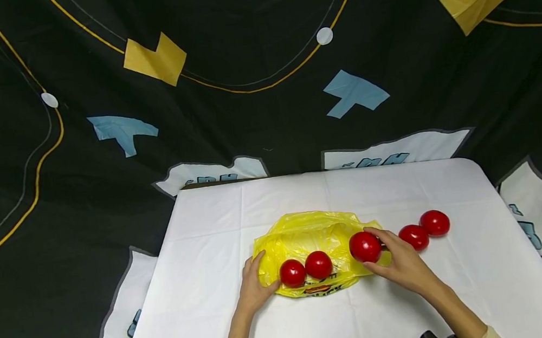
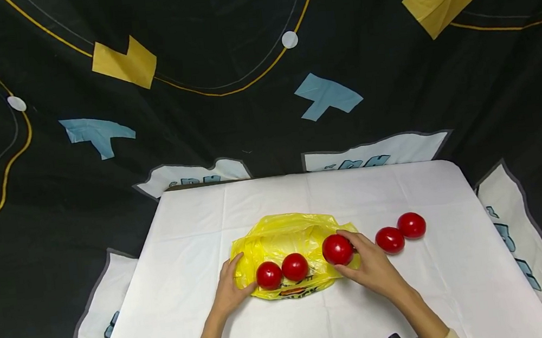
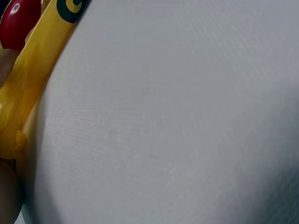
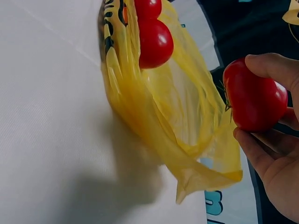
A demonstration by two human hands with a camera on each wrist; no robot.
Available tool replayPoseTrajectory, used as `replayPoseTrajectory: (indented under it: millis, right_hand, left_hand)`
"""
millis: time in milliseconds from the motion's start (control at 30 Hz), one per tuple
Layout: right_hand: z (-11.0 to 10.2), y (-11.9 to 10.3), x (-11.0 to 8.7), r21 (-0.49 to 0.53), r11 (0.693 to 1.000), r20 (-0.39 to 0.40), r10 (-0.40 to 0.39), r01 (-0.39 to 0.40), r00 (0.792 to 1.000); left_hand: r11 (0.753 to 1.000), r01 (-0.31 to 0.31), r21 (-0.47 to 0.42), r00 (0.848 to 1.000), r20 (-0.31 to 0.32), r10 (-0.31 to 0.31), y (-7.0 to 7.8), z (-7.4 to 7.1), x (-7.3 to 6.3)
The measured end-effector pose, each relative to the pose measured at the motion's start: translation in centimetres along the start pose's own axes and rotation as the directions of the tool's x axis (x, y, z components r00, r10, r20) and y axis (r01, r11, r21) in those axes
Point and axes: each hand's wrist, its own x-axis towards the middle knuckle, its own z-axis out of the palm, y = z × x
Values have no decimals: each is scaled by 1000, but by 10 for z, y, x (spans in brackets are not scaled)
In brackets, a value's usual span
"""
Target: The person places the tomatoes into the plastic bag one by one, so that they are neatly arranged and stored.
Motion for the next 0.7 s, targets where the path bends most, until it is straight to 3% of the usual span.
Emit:
replayPoseTrajectory:
  millis: [400,700]
  right_hand:
    - [16,-11,17,47,998,48,-31,29,998]
    - [30,-16,31,67,998,93,-25,18,995]
  left_hand:
    - [1000,23,10,1000,10,-23,0,0,0]
    - [1000,-10,9,1000,4,10,-2,0,0]
